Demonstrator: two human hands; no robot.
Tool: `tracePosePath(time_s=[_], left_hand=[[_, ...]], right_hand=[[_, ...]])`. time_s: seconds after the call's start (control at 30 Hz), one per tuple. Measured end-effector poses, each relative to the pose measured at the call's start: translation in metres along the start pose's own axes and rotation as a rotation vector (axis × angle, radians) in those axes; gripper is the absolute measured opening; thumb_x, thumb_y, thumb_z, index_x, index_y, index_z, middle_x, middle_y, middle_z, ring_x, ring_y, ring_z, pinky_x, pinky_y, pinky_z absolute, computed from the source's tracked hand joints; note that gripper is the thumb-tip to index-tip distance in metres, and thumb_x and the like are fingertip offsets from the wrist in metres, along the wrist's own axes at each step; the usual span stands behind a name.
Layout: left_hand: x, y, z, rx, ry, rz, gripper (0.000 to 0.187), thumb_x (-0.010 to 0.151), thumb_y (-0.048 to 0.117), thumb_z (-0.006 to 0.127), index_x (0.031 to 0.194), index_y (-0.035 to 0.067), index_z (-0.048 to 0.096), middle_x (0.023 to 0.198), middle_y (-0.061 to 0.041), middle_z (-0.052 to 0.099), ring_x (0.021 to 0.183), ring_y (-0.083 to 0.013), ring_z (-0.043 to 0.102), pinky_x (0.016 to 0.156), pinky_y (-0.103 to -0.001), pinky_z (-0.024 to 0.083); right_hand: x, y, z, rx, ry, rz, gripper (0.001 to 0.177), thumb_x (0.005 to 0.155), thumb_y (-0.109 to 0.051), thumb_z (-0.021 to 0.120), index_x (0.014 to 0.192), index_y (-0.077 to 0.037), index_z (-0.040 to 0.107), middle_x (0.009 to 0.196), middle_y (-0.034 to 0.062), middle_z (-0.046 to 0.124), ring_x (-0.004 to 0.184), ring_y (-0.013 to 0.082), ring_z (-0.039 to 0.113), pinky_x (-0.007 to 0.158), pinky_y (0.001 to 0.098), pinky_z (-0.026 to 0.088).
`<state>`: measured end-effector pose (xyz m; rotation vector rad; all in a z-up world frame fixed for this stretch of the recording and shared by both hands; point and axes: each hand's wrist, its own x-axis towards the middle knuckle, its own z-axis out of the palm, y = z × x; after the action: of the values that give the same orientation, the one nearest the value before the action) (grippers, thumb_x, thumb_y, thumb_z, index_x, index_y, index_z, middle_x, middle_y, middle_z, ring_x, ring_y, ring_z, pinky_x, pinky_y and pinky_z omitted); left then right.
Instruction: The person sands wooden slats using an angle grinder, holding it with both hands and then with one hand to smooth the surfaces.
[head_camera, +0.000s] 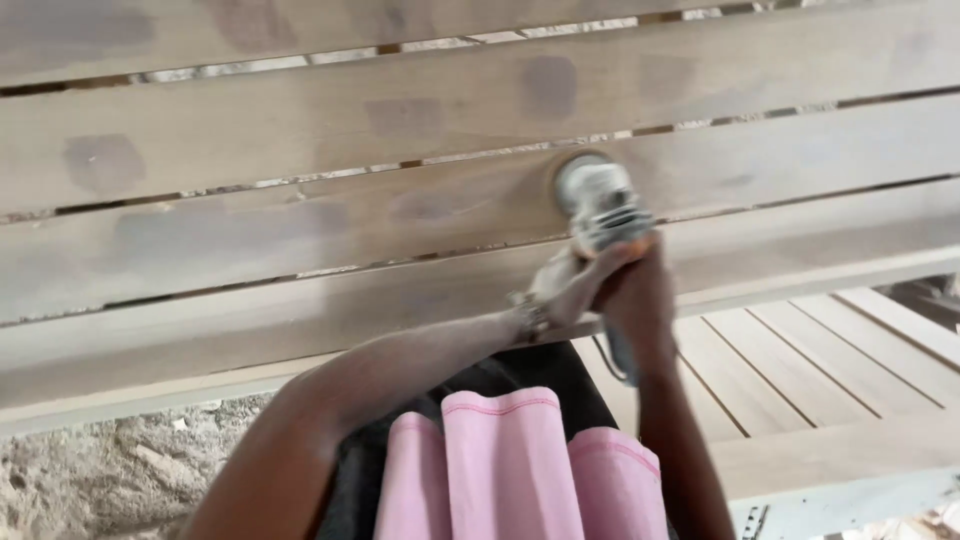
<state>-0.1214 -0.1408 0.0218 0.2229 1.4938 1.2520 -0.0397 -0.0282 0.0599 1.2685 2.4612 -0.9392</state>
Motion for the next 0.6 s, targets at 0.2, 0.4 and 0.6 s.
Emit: tracePosePath(time_s=[0.2,0.4,0.6], left_hand=[[-0.091,-0.069,-0.083,-0.545,0.26,0.323,0.066,0.105,0.057,0.052,0.146,0.005,0.055,0.137,-0.015,0.068,0.129,-0.0206,0.064,0.112,-0.033,0.051],[-0.07,-0.068,-0.062,0.024,0.263,0.409,0.068,0.092,0.049,0.069,0.147,0.012,0.056,0.134,-0.021,0.066,0.122,-0.032,0.064,0.101,-0.036,0.051],[-0.116,-0.055,-0.111,-0.562,0.193,0.268,0.056,0.099,0.044,0.062,0.14,0.006,0.061,0.13,-0.016,0.071,0.122,-0.0275,0.067,0.105,-0.039,0.053]], right_hand=[[-0.045,-0.136,0.079,-0.231,-0.279,-0.135,0.058,0.085,-0.038,0.077,0.118,-0.003,0.046,0.085,0.025,0.073,0.084,0.0486,0.071,0.077,0.0564,0.056],[-0.055,-0.119,0.053,-0.061,-0.183,-0.13,0.062,0.069,-0.038,0.083,0.109,-0.006,0.049,0.088,0.0199,0.075,0.082,0.0396,0.076,0.063,0.0517,0.06],[-0.073,-0.162,0.109,-0.256,-0.242,-0.141,0.053,0.087,-0.034,0.075,0.124,-0.006,0.048,0.089,0.0287,0.072,0.088,0.0521,0.069,0.073,0.0597,0.054]])
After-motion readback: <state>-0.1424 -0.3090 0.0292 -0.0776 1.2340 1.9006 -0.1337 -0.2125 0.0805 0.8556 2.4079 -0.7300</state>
